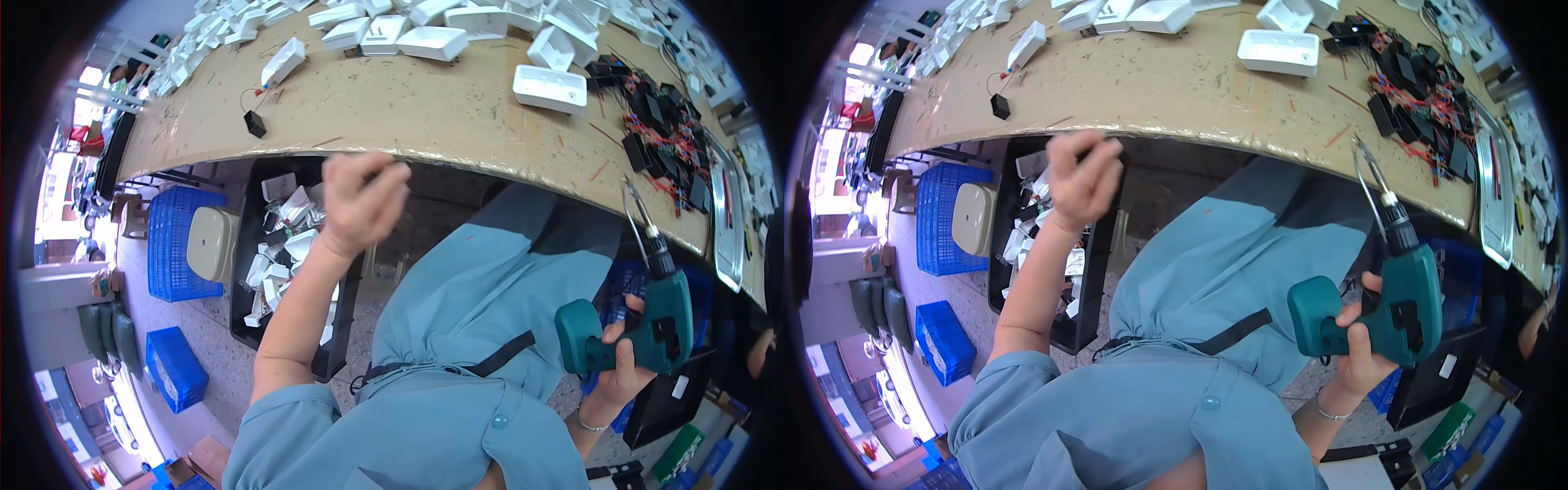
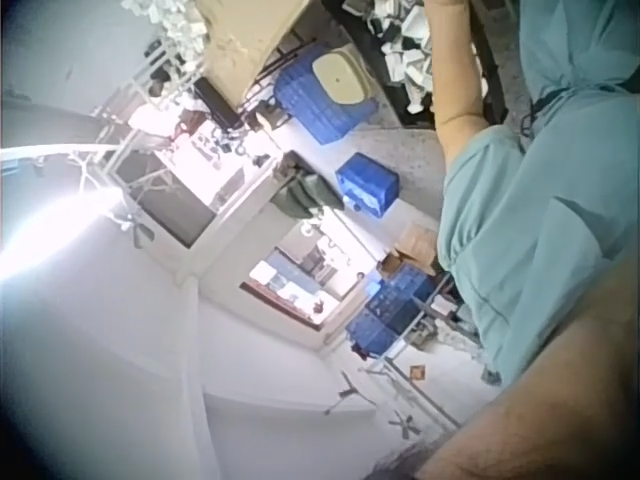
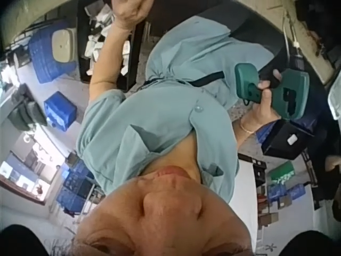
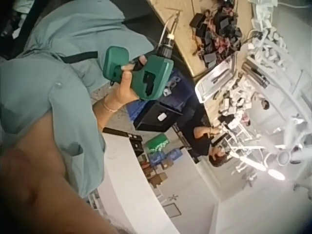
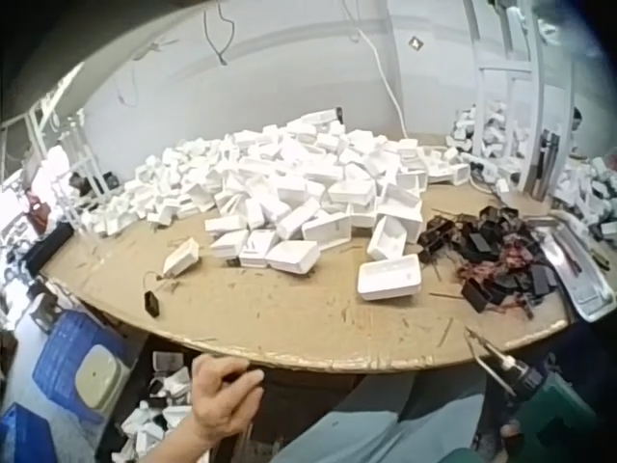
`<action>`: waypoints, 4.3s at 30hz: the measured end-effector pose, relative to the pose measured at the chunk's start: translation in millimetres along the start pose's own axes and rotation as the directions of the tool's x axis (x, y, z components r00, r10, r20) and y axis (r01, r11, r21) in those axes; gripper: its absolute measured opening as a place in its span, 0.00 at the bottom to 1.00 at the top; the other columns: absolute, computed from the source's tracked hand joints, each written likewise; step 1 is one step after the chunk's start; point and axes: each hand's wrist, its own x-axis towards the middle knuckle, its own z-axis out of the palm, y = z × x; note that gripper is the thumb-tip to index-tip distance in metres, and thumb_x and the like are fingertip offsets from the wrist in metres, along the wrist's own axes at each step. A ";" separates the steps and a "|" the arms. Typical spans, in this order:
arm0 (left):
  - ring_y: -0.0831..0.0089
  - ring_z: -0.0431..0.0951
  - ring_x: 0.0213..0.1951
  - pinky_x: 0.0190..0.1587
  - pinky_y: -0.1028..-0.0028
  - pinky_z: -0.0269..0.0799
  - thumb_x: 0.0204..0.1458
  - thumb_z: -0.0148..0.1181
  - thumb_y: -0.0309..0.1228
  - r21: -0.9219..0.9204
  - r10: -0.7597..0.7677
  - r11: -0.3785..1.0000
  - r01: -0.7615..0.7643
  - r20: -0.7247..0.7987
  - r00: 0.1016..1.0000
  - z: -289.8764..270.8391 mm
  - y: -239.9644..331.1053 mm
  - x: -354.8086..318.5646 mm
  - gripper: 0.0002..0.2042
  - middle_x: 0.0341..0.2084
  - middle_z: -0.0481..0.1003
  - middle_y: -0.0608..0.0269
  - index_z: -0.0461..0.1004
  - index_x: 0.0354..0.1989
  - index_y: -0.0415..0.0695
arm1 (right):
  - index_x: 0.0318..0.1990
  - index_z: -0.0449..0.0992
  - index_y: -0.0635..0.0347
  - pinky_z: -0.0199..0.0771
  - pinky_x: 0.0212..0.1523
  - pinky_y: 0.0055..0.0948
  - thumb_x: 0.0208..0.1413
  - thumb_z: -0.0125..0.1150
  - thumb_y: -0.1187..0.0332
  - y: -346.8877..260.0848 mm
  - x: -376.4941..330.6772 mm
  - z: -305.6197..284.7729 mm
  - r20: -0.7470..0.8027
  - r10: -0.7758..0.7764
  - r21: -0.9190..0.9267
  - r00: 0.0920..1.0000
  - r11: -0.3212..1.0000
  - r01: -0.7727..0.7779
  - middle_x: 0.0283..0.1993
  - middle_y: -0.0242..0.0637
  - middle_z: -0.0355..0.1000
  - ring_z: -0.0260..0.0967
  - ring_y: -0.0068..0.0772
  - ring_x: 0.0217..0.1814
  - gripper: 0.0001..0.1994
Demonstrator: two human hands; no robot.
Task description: The person is soldering electronic components with wires into white plastic housings at a workbench.
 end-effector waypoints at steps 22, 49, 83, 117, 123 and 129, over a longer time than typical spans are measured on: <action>0.52 0.70 0.39 0.44 0.62 0.65 0.47 0.54 0.32 0.338 -0.451 0.821 0.461 -0.112 0.885 -22.8 -100.4 24.9 0.12 0.37 0.70 0.47 0.70 0.34 0.33 | 0.56 0.55 0.69 0.68 0.26 0.19 0.46 0.61 0.70 0.2 19.2 10.8 -0.003 0.029 0.013 1.000 0.999 -0.029 0.48 0.53 0.64 0.66 0.24 0.27 0.30; 0.64 0.72 0.27 0.29 0.68 0.66 0.32 0.61 0.19 -0.366 0.093 0.930 -0.034 0.144 0.985 15.1 32.7 28.2 0.12 0.24 0.71 0.59 0.74 0.30 0.38 | 0.56 0.57 0.69 0.69 0.28 0.21 0.43 0.63 0.72 0.4 27.1 10.3 -0.038 0.064 0.095 0.997 0.994 -0.060 0.47 0.53 0.65 0.68 0.26 0.27 0.31; 0.64 0.71 0.38 0.44 0.66 0.59 0.43 0.55 0.26 -0.198 0.235 0.963 -0.182 0.294 0.926 161.4 41.3 221.6 0.12 0.34 0.72 0.61 0.73 0.39 0.45 | 0.55 0.56 0.70 0.70 0.26 0.22 0.44 0.65 0.63 14.4 59.4 -37.1 -0.221 0.102 0.150 0.970 0.986 -0.070 0.48 0.53 0.64 0.67 0.26 0.26 0.33; 0.85 0.64 0.26 0.30 0.85 0.59 0.50 0.56 0.33 -0.620 -0.214 0.463 0.634 0.616 0.758 116.8 -15.7 274.4 0.12 0.23 0.70 0.72 0.75 0.38 0.37 | 0.59 0.50 0.66 0.66 0.24 0.21 0.48 0.61 0.65 10.6 79.5 -32.5 -0.133 0.087 0.385 0.987 0.923 -0.030 0.53 0.54 0.60 0.64 0.25 0.28 0.34; 0.83 0.67 0.27 0.30 0.81 0.63 0.48 0.59 0.27 -0.598 -0.008 0.545 0.587 0.697 0.717 70.3 -57.3 182.0 0.06 0.24 0.71 0.70 0.76 0.33 0.39 | 0.57 0.50 0.70 0.70 0.24 0.22 0.47 0.62 0.66 13.5 80.8 -16.9 -0.080 0.102 0.490 0.992 0.870 -0.050 0.52 0.59 0.60 0.66 0.26 0.27 0.34; 0.64 0.69 0.37 0.44 0.68 0.59 0.42 0.58 0.31 -0.240 -0.020 0.939 0.247 0.679 0.734 47.9 -59.3 138.1 0.07 0.29 0.71 0.63 0.76 0.30 0.44 | 0.58 0.50 0.70 0.70 0.23 0.21 0.47 0.62 0.66 18.9 84.5 -1.4 -0.008 0.122 0.485 0.992 0.869 -0.103 0.52 0.59 0.60 0.66 0.26 0.27 0.34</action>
